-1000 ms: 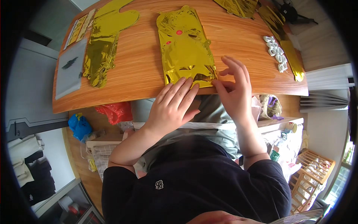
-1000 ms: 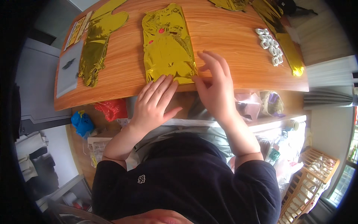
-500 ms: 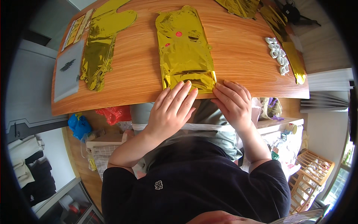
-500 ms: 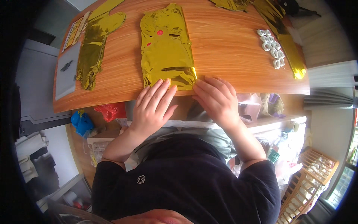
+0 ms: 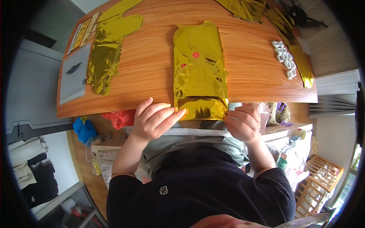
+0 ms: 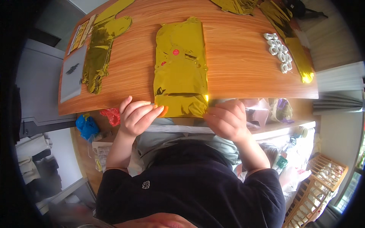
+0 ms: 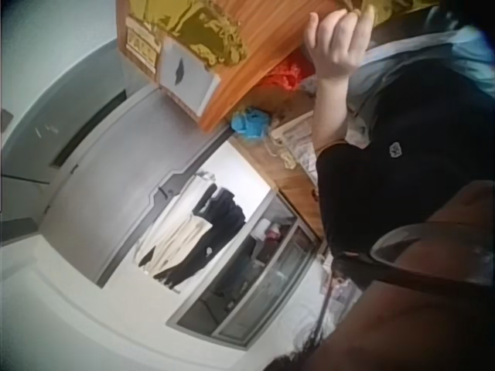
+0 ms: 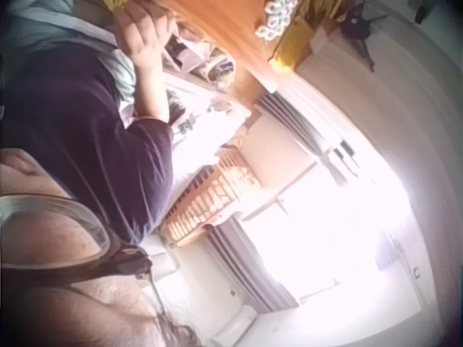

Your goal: The person folds gold foil decorations by hand and places them into cardboard-backed plastic packaging sleeves.

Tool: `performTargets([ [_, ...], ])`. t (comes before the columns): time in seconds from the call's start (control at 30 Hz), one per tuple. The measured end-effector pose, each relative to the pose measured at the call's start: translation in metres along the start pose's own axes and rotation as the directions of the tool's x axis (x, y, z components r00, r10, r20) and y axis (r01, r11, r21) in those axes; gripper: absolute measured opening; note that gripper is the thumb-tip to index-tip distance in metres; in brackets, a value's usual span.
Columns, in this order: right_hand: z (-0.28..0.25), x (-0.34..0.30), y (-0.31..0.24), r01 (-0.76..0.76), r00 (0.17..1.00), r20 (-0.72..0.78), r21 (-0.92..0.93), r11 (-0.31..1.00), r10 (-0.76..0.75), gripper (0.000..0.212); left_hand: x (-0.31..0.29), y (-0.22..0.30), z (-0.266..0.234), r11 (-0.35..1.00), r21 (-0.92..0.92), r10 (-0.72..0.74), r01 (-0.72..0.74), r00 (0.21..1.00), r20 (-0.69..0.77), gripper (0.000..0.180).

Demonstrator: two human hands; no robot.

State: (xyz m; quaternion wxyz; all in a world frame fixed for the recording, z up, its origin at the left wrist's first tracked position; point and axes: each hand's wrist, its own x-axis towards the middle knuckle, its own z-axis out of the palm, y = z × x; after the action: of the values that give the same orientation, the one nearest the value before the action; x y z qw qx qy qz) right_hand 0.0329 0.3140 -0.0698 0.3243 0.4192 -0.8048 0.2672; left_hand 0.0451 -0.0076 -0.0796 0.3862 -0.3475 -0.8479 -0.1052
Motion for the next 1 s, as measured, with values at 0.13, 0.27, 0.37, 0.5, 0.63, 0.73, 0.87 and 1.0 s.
performTargets([
  [0.13, -0.008, 0.009, 0.0, -0.093, 0.989, 0.112, -0.024, 0.995, 0.095, 0.069, 0.017, -0.009, -0.007, 0.995, -0.091, -0.038, 0.052, 0.988, 0.148, 0.059],
  [0.27, -0.002, 0.039, 0.006, -0.2, 0.947, 0.225, -0.151, 0.968, 0.231, 0.074, 0.05, -0.014, -0.014, 0.987, -0.08, -0.087, 0.136, 0.89, 0.447, 0.092],
  [0.37, -0.002, 0.052, 0.013, -0.229, 0.891, 0.371, -0.132, 0.964, 0.263, 0.072, 0.064, -0.02, -0.015, 0.974, -0.141, -0.076, 0.178, 0.839, 0.539, 0.087],
  [0.5, -0.007, 0.059, 0.013, -0.172, 0.902, 0.384, -0.097, 0.98, 0.196, 0.052, 0.06, -0.033, -0.015, 0.973, -0.18, -0.007, 0.142, 0.801, 0.598, 0.088],
  [0.63, -0.01, 0.059, 0.016, -0.145, 0.912, 0.378, -0.057, 0.988, 0.156, 0.051, 0.054, -0.038, -0.016, 0.966, -0.233, 0.043, 0.116, 0.813, 0.58, 0.077],
  [0.73, -0.011, 0.061, 0.017, -0.106, 0.919, 0.376, -0.053, 0.993, 0.118, 0.049, 0.054, -0.037, -0.016, 0.971, -0.226, 0.066, 0.073, 0.83, 0.554, 0.067],
  [0.87, -0.01, 0.063, 0.018, -0.054, 0.92, 0.385, -0.048, 0.997, 0.068, 0.047, 0.054, -0.035, -0.016, 0.986, -0.167, 0.068, 0.024, 0.849, 0.523, 0.053],
  [1.0, -0.01, 0.056, 0.024, -0.053, 0.907, 0.42, 0.012, 0.999, 0.043, 0.063, 0.051, -0.035, -0.015, 0.988, -0.154, 0.072, 0.005, 0.869, 0.489, 0.048],
])
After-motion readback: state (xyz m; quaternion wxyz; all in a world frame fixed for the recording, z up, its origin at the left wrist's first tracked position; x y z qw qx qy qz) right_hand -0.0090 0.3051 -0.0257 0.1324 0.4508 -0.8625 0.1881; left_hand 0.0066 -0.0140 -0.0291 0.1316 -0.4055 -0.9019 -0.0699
